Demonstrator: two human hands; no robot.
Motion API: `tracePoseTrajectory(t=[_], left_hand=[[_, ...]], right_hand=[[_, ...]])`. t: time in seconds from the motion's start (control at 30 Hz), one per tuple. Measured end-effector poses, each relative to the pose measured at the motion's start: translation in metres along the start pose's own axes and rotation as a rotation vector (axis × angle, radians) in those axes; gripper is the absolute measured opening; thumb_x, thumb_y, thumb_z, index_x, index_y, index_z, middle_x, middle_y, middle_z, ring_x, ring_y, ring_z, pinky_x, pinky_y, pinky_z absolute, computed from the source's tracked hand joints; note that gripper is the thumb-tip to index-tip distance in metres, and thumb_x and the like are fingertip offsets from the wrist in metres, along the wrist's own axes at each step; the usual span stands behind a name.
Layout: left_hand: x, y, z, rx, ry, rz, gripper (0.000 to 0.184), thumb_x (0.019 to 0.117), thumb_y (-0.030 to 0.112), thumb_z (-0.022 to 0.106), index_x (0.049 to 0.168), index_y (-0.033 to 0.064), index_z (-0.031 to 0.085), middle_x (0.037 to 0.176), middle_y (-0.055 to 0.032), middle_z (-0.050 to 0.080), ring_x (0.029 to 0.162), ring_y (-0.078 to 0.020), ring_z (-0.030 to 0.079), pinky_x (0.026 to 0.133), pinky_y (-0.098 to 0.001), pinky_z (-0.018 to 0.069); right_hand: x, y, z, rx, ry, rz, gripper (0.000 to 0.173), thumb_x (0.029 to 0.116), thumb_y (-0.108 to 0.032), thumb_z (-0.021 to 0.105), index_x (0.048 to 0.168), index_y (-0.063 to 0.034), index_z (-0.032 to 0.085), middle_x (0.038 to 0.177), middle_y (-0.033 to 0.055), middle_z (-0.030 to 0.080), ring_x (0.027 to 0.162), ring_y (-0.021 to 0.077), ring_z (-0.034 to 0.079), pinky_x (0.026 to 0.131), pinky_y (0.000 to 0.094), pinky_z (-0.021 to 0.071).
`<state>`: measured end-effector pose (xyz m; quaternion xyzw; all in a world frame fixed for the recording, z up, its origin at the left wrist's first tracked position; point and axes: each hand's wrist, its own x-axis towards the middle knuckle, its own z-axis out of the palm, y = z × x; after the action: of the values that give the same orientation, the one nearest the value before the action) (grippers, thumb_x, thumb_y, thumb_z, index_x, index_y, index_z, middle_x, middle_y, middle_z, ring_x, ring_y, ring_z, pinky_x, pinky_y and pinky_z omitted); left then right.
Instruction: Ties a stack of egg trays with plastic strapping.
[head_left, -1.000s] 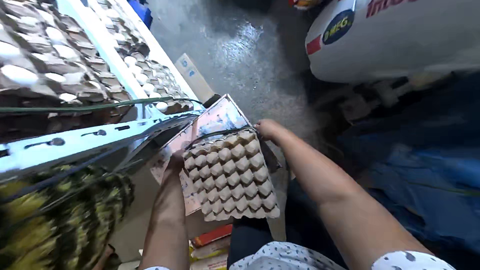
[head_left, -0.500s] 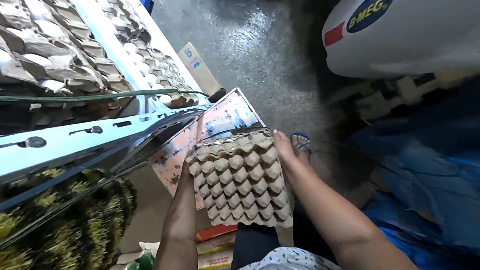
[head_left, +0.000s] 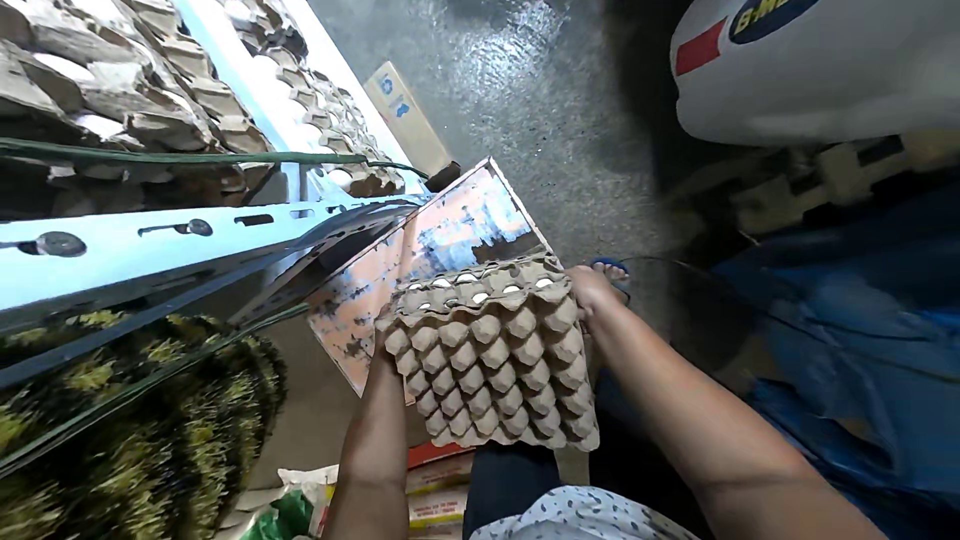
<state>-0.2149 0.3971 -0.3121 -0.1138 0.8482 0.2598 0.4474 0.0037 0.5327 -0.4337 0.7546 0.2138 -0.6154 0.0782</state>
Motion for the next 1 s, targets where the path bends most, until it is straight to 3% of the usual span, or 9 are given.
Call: tracePoseTrajectory(t=[0.07,0.13,0.2,0.27,0.37,0.5,0.7,0.8,1.0], left_hand=[[0.064,-0.040,-0.013,-0.057,-0.015,0.181,0.042,0.1138,0.018,0.025,0.143,-0.0074,0.042,0.134,-0.0213,0.054,0.114,-0.0159,0.055,0.096,-0.0256,0.0464],[0.081,-0.043,-0.016,-0.084,-0.024,0.106,0.045,0.1148,0.023,0.024,0.148,-0.0023,0.041,0.139,-0.0184,0.054,0.119,-0.0156,0.056,0.101,-0.0294,0.0469],[0.101,-0.048,-0.017,-0.129,-0.066,0.076,0.042,0.1144,0.025,0.024,0.141,0.0014,0.047,0.122,-0.0125,0.060,0.102,-0.0117,0.059,0.089,-0.0285,0.0517],[0.124,-0.056,-0.019,-0.103,-0.125,0.102,0.040,0.1142,0.024,0.025,0.136,0.0016,0.050,0.112,-0.0110,0.062,0.092,-0.0114,0.061,0.080,-0.0289,0.0538],[0.136,-0.055,-0.031,0.242,-0.153,0.158,0.036,0.1124,0.014,0.033,0.138,-0.0020,0.052,0.122,-0.0183,0.063,0.105,-0.0191,0.063,0.093,-0.0382,0.0533],[0.144,-0.054,-0.065,0.446,-0.071,0.180,0.025,0.1035,0.008,0.057,0.125,-0.0027,0.063,0.106,-0.0157,0.069,0.086,-0.0183,0.067,0.082,-0.0366,0.0575],[0.069,-0.016,-0.145,0.750,0.134,0.212,0.035,0.1054,0.033,0.058,0.121,0.0040,0.069,0.110,-0.0194,0.071,0.099,-0.0336,0.069,0.090,-0.0556,0.0543],[0.032,-0.006,-0.162,1.000,0.188,0.281,0.049,0.1059,0.047,0.052,0.115,0.0026,0.071,0.111,-0.0264,0.071,0.108,-0.0467,0.067,0.093,-0.0691,0.0494],[-0.047,0.005,-0.162,0.795,0.003,0.502,0.038,0.1106,0.028,0.045,0.120,-0.0015,0.066,0.113,-0.0264,0.068,0.105,-0.0428,0.066,0.093,-0.0641,0.0500]], right_hand=[[0.004,-0.002,-0.001,-0.120,0.014,-0.060,0.029,0.1062,-0.022,0.052,0.116,0.0042,0.061,0.109,0.0254,0.060,0.096,0.0344,0.058,0.081,0.0567,0.0466],[0.013,-0.004,-0.002,-0.248,0.012,-0.121,0.028,0.1052,-0.018,0.054,0.110,0.0076,0.063,0.105,0.0306,0.062,0.095,0.0416,0.059,0.081,0.0640,0.0450],[0.026,-0.001,-0.004,-0.372,-0.011,-0.186,0.026,0.1042,-0.018,0.054,0.103,0.0061,0.062,0.099,0.0299,0.062,0.093,0.0434,0.060,0.080,0.0656,0.0455],[0.027,-0.004,-0.005,-0.487,-0.012,-0.249,0.026,0.1042,-0.019,0.056,0.109,0.0039,0.067,0.106,0.0312,0.066,0.103,0.0476,0.064,0.088,0.0695,0.0470],[0.014,-0.010,-0.015,-0.657,0.022,-0.337,0.026,0.1026,-0.021,0.061,0.113,0.0024,0.067,0.109,0.0322,0.067,0.107,0.0520,0.064,0.090,0.0723,0.0460],[0.014,0.001,-0.057,-0.786,-0.014,-0.366,0.032,0.0980,-0.017,0.068,0.125,-0.0010,0.066,0.113,0.0301,0.068,0.107,0.0513,0.065,0.092,0.0735,0.0471],[-0.028,-0.018,-0.140,-0.979,-0.058,-0.426,0.029,0.0997,-0.029,0.069,0.097,-0.0016,0.075,0.093,0.0219,0.073,0.091,0.0433,0.068,0.086,0.0711,0.0476],[-0.084,-0.043,-0.169,-1.077,-0.057,-0.497,0.028,0.1007,-0.030,0.067,0.096,-0.0028,0.075,0.087,0.0201,0.071,0.085,0.0412,0.066,0.081,0.0691,0.0486],[-0.222,-0.078,-0.186,-1.144,0.101,-0.687,0.034,0.1023,-0.034,0.064,0.102,-0.0015,0.074,0.098,0.0297,0.069,0.099,0.0511,0.064,0.085,0.0760,0.0446]])
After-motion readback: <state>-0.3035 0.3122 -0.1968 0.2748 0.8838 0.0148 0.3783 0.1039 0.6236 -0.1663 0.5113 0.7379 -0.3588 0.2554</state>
